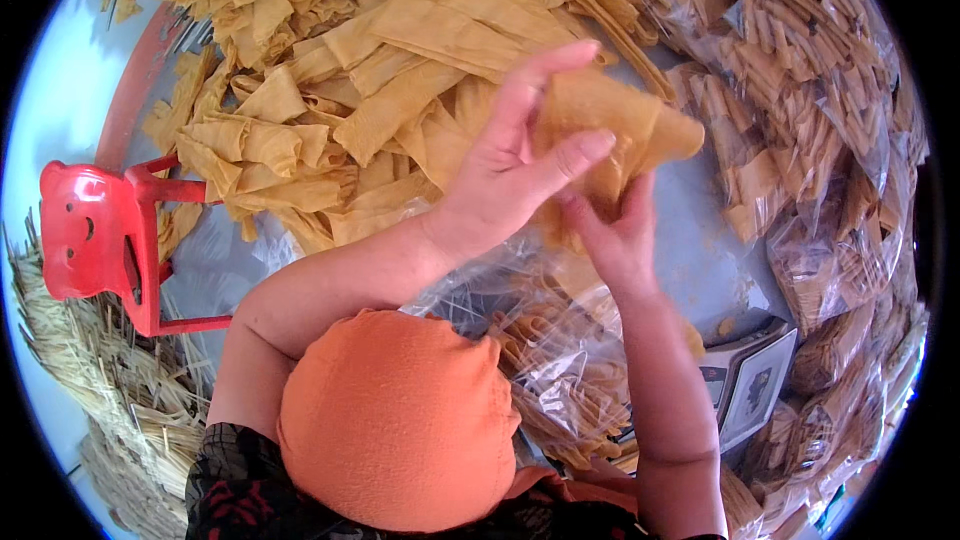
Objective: The person gathers flat food products from a large pile on the floor and places them into plastic bags, occasionally using a scale to check the weight.
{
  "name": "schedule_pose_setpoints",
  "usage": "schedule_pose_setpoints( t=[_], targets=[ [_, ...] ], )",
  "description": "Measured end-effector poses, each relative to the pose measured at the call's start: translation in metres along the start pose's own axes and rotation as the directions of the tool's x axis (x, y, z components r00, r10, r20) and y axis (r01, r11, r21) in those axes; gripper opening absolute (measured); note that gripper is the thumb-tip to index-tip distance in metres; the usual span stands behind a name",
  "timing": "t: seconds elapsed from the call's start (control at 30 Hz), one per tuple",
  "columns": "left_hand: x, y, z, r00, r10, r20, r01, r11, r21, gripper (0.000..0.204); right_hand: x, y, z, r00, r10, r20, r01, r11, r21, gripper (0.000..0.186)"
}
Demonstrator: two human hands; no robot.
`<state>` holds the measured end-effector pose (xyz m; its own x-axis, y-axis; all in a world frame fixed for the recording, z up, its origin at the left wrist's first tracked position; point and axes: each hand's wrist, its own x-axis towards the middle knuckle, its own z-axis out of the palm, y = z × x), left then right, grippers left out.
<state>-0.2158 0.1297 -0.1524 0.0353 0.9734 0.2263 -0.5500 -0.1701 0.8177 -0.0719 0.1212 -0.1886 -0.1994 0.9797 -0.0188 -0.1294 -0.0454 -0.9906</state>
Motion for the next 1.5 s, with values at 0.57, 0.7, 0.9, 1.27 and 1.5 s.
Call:
schedule_pose_setpoints(
  t=[0.57,0.7,0.9,1.27,1.5],
  targets=[
    [0.086,-0.06,-0.256,0.39,-0.301,-0.87,0.5,0.863,-0.074,0.023,0.028,-0.004,-0.049,0.931,-0.087,-0.353,0.042,0.99,-0.135,0.054],
    [0.086,-0.026,-0.183,0.704,0.166,-0.69,0.113,0.934,0.34,0.022,0.035,-0.018,-0.053,0.954,-0.078,-0.289,0.055,0.995,-0.088,0.052],
    [0.05,0.01,-0.03,0.966,0.188,-0.179,-0.06,0.832,0.551,0.02,0.037,-0.054,-0.034,0.998,0.005,0.056,0.003,0.989,-0.15,0.052],
    [0.01,-0.029,-0.036,0.959,-0.149,-0.242,0.19,0.97,0.154,0.033,0.041,-0.034,-0.017,0.992,-0.076,0.097,0.117,0.819,-0.561,0.067],
    [0.015,0.003,-0.119,0.96,-0.156,-0.231,0.277,0.431,0.859,0.044,0.036,-0.022,-0.032,0.984,0.002,-0.177,-0.037,0.981,-0.192,0.071]
  ],
)
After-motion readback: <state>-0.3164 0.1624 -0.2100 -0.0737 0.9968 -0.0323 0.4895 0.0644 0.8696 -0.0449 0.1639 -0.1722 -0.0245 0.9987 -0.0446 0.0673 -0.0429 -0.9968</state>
